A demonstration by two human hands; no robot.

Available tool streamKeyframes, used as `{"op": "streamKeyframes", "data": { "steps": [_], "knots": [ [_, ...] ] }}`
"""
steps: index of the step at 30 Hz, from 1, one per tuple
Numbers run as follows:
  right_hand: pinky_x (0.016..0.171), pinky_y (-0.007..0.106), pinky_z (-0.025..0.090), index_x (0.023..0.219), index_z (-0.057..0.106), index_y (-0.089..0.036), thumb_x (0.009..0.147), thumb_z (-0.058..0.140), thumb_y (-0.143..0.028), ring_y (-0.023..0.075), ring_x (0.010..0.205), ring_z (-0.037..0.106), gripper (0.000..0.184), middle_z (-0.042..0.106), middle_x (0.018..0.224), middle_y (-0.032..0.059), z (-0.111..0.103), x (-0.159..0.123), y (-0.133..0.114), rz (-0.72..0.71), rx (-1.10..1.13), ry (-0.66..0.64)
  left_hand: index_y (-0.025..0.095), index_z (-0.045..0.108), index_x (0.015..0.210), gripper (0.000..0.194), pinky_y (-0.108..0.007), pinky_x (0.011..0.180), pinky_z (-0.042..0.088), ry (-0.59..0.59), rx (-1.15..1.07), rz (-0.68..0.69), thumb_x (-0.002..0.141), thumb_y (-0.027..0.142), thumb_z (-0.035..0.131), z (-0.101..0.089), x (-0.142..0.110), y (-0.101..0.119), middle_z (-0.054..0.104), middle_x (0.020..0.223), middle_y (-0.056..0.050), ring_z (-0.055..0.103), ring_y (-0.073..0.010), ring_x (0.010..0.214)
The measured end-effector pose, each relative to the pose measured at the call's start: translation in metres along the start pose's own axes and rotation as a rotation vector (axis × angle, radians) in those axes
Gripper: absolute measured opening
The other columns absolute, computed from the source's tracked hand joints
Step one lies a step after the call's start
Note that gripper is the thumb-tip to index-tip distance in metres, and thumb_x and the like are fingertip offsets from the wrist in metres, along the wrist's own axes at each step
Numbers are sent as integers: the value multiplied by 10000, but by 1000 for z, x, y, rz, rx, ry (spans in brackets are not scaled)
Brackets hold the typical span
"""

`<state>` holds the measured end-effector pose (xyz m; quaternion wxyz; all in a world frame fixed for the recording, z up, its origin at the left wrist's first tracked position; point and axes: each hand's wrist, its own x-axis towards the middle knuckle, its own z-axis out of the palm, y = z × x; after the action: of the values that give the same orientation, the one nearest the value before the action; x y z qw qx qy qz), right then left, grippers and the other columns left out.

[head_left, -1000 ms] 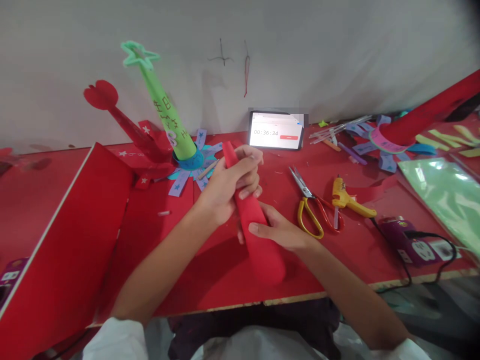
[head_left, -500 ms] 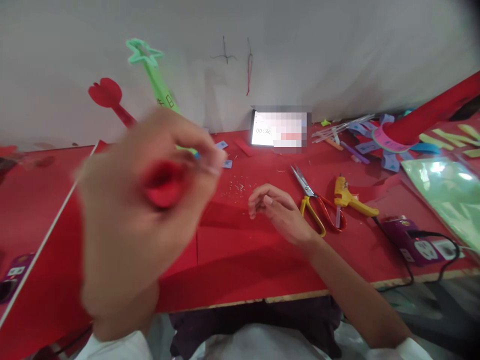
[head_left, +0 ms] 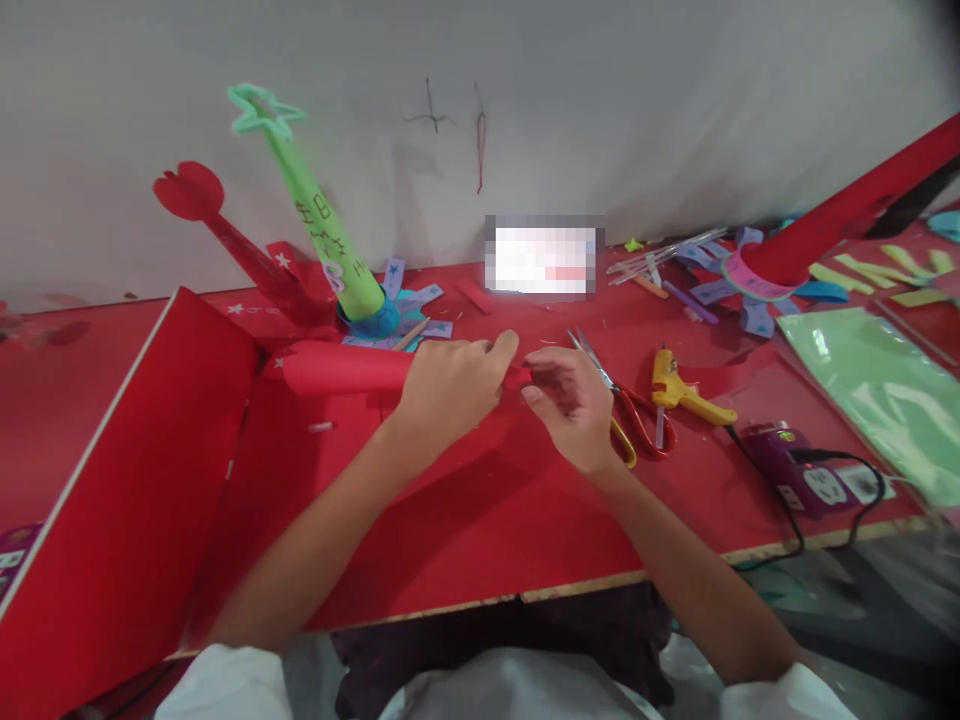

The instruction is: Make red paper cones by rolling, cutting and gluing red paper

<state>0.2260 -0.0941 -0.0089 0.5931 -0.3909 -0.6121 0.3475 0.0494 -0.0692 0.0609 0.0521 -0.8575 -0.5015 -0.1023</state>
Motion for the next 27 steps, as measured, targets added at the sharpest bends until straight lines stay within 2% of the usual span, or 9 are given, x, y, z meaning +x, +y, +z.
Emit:
{"op": "streamKeyframes", "data": {
  "steps": [4, 7, 12, 15, 18, 20, 23, 27],
  "knots": [
    [814, 324, 668, 1116, 749, -281, 989, 772, -342, 177, 918, 762, 143, 781, 1068, 29, -1, -1, 8, -153, -104, 17, 186, 706, 1219, 320, -338, 608, 431, -83, 56, 36, 938, 139, 560, 4, 0, 5, 791, 852, -109, 767, -315, 752],
    [767, 305, 676, 1056, 759, -272, 1000, 757, -337, 172, 889, 774, 86, 792, 1019, 21, -1, 0, 8, -170, -148, 29, 180, 700, 1255, 342, -356, 606, 477, -98, 71, 40, 949, 141, 551, 3, -1, 5, 801, 864, -109, 789, -333, 785],
    [755, 321, 672, 1020, 763, -268, 992, 764, -359, 180, 860, 768, 95, 788, 969, 23, 0, -1, 5, -167, -161, 44, 184, 705, 1249, 331, -343, 637, 490, -83, 62, 45, 949, 140, 572, 5, 0, 4, 799, 849, -106, 793, -310, 799],
    [720, 314, 639, 1058, 752, -266, 1009, 744, -383, 169, 822, 751, 126, 769, 970, 24, 0, -1, 5, -132, -42, 51, 188, 720, 1184, 301, -325, 640, 460, -33, 37, 28, 935, 107, 572, 5, -1, 3, 797, 832, -96, 765, -267, 744],
    [661, 303, 585, 1082, 727, -265, 1068, 662, -399, 147, 722, 696, 150, 724, 877, 7, 1, 1, 9, -80, 161, 83, 197, 721, 1026, 150, -299, 612, 407, 172, -62, -21, 971, 156, 587, -7, -6, 0, 758, 742, -52, 695, -197, 648],
    [636, 295, 552, 1054, 721, -260, 1082, 640, -410, 142, 696, 666, 173, 704, 838, 3, 1, 3, 11, -44, 235, 101, 206, 684, 906, 165, -277, 595, 389, 423, -218, -23, 1031, 245, 583, -22, -13, -2, 693, 669, -2, 629, -140, 591],
    [631, 291, 535, 1008, 725, -246, 1078, 636, -454, 141, 698, 654, 237, 702, 837, 13, 1, 5, 12, 22, 240, 118, 215, 640, 817, 211, -258, 548, 390, 769, -521, 16, 1021, 268, 649, -45, -22, -5, 593, 622, 40, 534, -86, 522],
    [659, 305, 545, 1021, 729, -248, 1062, 645, -486, 147, 724, 653, 256, 705, 867, 19, 1, 4, 9, 40, 196, 134, 217, 550, 672, 401, -278, 487, 370, 978, -897, -21, 1027, 335, 694, -61, -18, -12, 423, 526, 71, 453, -67, 438]
  ]
}}
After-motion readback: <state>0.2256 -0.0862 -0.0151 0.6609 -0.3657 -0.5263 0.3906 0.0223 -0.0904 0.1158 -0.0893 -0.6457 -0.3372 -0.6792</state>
